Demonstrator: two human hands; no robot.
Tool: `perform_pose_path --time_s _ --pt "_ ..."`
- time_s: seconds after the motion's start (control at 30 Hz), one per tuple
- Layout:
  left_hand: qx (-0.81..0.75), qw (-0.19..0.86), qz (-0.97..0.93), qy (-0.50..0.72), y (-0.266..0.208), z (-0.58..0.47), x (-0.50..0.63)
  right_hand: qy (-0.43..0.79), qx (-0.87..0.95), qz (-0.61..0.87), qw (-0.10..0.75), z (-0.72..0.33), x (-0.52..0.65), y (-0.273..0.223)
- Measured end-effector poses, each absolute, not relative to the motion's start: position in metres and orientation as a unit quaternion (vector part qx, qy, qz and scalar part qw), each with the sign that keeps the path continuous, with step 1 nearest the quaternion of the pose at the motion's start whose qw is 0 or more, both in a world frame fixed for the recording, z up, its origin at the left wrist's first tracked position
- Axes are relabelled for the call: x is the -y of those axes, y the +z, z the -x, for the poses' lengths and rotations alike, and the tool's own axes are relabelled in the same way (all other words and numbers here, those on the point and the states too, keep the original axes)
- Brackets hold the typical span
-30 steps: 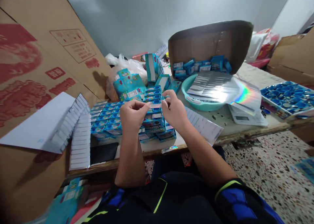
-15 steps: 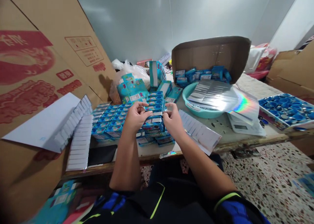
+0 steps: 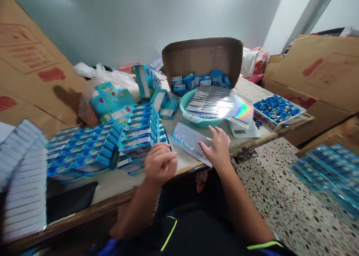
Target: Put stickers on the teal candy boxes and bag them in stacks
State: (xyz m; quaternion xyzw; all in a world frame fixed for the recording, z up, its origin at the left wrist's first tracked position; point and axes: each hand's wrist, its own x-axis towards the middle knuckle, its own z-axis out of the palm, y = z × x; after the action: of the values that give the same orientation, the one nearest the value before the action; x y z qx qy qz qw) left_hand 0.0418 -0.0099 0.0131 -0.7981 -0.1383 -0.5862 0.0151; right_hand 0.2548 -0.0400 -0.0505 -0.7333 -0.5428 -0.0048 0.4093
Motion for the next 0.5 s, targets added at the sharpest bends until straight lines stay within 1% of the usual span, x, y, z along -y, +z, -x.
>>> perform_pose_path --time_s 0.07,0.1,0.13,0.2,0.3,0.4,0.5 --pt "0.176 -0.029 0.850 -0.496 0.003 -0.069 0.007 0.063 0.533 0.761 0.365 -0.269 0.048 -0.062" --pt "0.191 -0.043 0.870 -0.452 -0.001 -0.081 0.004 0.096 0.528 0.762 0.362 -0.274 0.052 -0.066" --pt "0.200 -0.054 0.887 -0.413 -0.004 -0.091 0.001 0.120 0.528 0.753 0.374 -0.278 0.057 -0.069" --pt "0.197 -0.064 0.912 -0.354 -0.008 -0.105 -0.006 0.138 0.541 0.708 0.433 -0.281 0.065 -0.071" --pt "0.205 -0.080 0.932 -0.288 -0.014 -0.115 -0.016 0.107 0.563 0.638 0.514 -0.281 0.076 -0.065" --pt "0.196 -0.085 0.937 -0.276 -0.020 -0.115 -0.021 0.073 0.557 0.613 0.556 -0.275 0.085 -0.054" --pt "0.145 -0.048 0.928 -0.339 -0.025 -0.110 -0.022 0.064 0.567 0.568 0.593 -0.271 0.096 -0.043"
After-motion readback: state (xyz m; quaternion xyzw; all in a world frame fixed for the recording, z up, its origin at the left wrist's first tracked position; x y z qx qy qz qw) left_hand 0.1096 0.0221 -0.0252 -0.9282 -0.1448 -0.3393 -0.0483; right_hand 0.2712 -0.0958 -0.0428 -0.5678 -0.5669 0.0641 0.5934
